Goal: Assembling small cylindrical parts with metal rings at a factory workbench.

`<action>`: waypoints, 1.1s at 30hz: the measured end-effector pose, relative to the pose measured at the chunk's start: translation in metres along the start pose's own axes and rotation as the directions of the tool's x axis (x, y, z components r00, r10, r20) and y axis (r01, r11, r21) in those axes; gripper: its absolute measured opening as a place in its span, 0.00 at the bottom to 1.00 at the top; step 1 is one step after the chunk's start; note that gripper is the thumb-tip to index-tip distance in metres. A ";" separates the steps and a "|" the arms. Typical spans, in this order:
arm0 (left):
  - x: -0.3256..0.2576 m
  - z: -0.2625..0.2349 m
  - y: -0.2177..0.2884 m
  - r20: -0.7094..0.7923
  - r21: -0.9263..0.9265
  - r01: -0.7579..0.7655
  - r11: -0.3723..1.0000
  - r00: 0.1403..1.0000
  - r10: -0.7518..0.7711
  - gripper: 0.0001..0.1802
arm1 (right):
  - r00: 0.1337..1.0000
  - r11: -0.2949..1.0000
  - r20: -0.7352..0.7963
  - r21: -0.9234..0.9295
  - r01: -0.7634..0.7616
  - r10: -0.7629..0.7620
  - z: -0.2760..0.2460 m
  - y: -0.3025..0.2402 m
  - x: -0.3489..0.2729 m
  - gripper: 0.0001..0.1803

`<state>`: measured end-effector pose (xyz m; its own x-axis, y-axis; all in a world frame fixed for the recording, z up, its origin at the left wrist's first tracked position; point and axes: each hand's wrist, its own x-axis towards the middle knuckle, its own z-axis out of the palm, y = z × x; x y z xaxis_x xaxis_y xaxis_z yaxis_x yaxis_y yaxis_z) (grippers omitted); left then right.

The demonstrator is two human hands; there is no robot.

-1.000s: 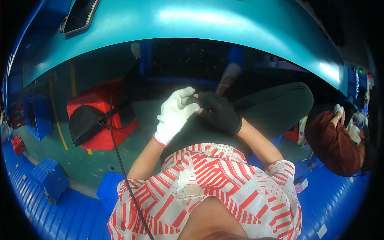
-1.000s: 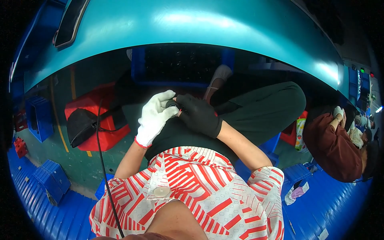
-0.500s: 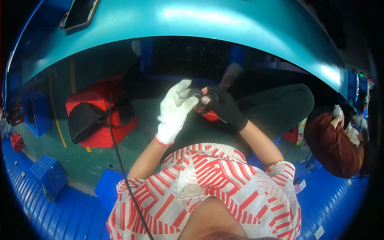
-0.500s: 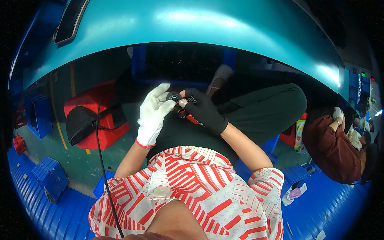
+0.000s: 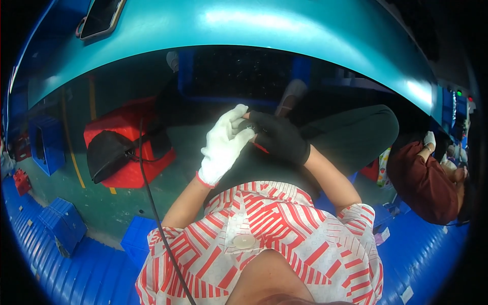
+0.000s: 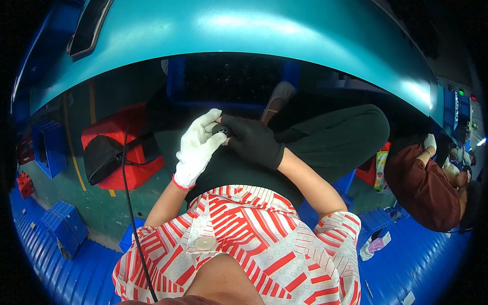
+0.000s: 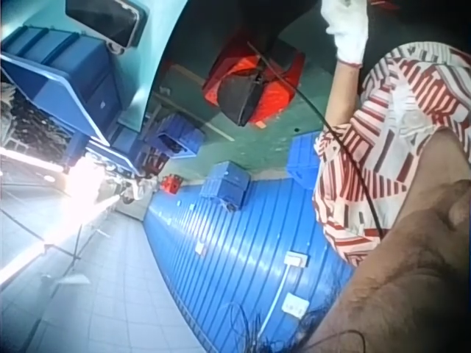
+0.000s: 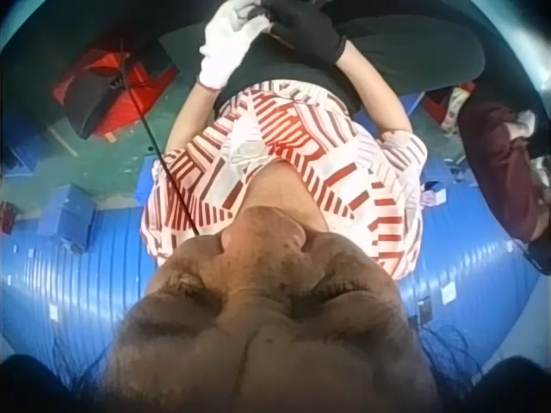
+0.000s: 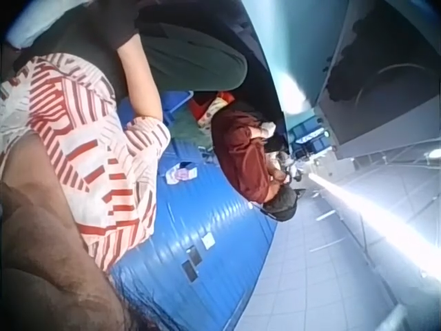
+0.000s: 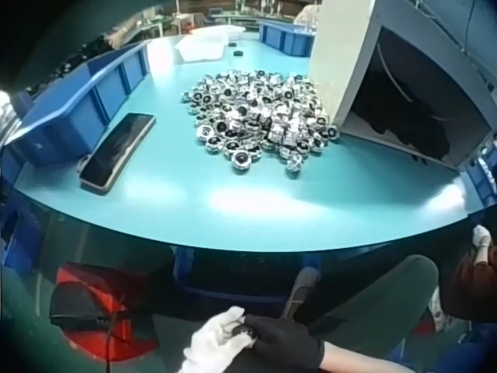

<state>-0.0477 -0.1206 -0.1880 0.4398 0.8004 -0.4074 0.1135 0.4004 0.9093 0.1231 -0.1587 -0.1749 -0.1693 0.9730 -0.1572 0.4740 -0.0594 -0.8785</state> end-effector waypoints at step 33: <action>0.011 -0.001 0.001 0.146 -0.097 0.076 0.992 0.987 -0.061 0.28 | 0.995 0.987 0.047 -0.130 0.091 -0.085 -0.007 0.009 0.004 0.20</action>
<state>-0.0436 -0.1109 -0.1914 0.5571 0.7007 -0.4456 0.0600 0.5012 0.8632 0.1331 -0.1535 -0.1802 -0.2494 0.9629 -0.1027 0.5653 0.0586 -0.8228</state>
